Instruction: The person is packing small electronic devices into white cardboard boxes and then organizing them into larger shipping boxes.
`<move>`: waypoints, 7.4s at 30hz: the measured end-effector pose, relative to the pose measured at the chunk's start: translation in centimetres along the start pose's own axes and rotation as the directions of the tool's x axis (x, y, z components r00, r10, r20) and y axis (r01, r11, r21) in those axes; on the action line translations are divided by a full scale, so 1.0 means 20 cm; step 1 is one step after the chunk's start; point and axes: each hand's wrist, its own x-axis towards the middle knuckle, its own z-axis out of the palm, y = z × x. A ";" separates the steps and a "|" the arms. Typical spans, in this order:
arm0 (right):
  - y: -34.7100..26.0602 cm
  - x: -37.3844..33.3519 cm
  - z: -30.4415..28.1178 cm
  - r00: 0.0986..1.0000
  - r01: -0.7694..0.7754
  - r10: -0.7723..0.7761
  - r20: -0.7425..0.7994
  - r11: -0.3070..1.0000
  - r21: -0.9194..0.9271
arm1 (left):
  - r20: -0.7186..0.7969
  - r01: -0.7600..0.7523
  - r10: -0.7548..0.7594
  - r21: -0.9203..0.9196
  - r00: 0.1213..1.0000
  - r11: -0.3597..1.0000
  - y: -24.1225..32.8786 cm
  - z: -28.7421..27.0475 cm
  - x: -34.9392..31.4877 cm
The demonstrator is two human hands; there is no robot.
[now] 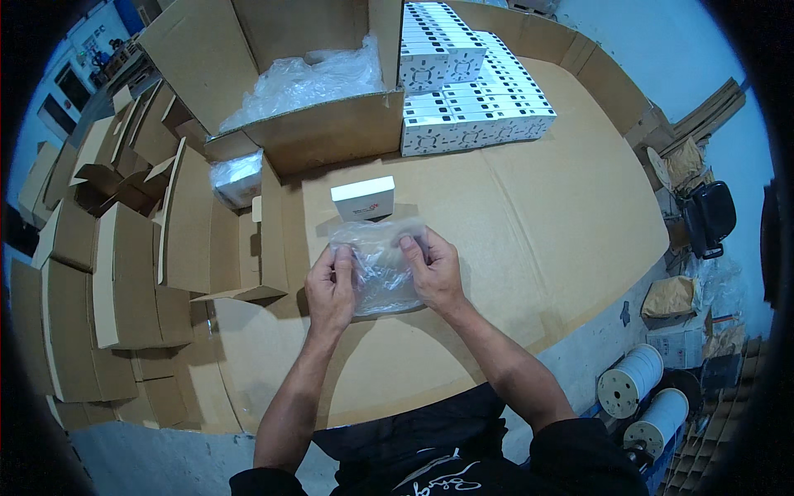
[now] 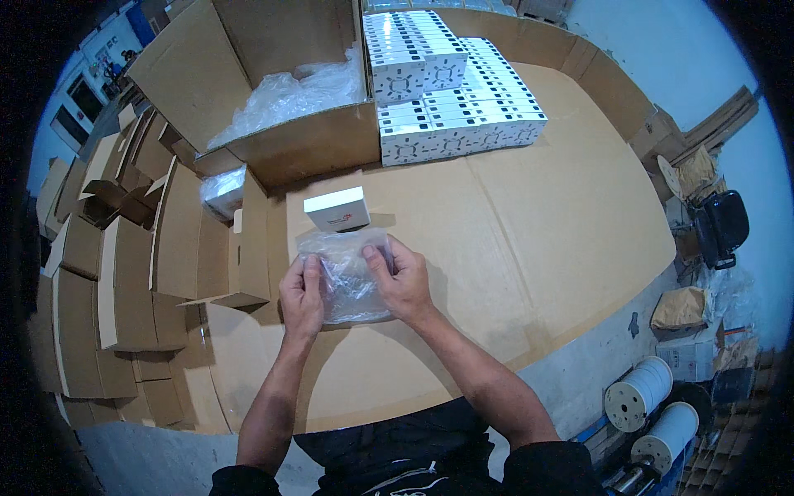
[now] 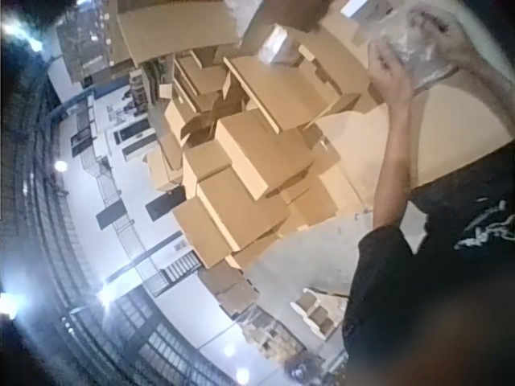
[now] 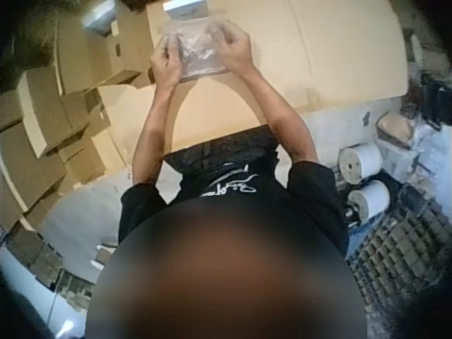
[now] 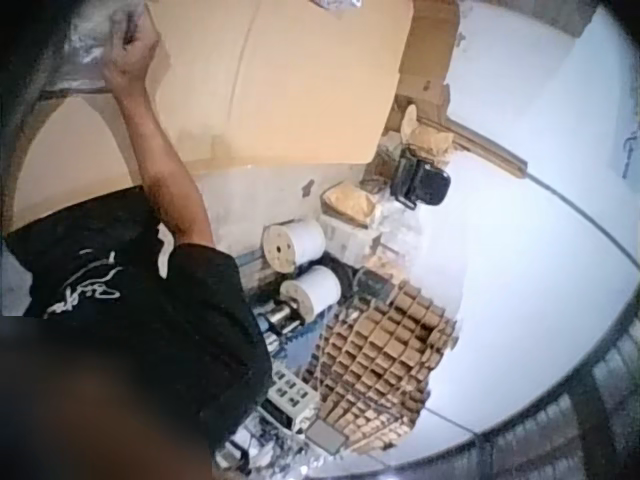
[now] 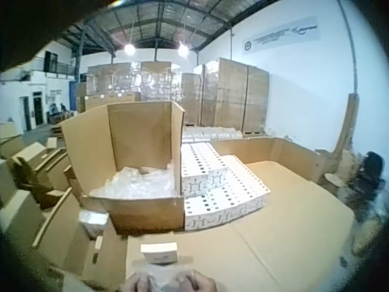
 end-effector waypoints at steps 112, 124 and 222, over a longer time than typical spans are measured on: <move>-0.41 0.53 -0.10 0.763 0.030 0.016 0.646 0.998 -0.061 | 0.283 0.005 -0.068 0.217 0.957 0.976 0.06 -0.07 0.03; 0.09 0.48 -0.09 0.925 -0.064 -0.038 0.379 0.965 0.253 | 0.266 0.069 -0.085 0.071 0.960 0.995 0.02 -0.09 0.05; -0.10 0.31 0.00 0.923 -0.207 0.133 0.360 0.963 0.175 | -0.098 -0.063 0.015 -0.501 0.995 0.863 0.01 0.01 0.26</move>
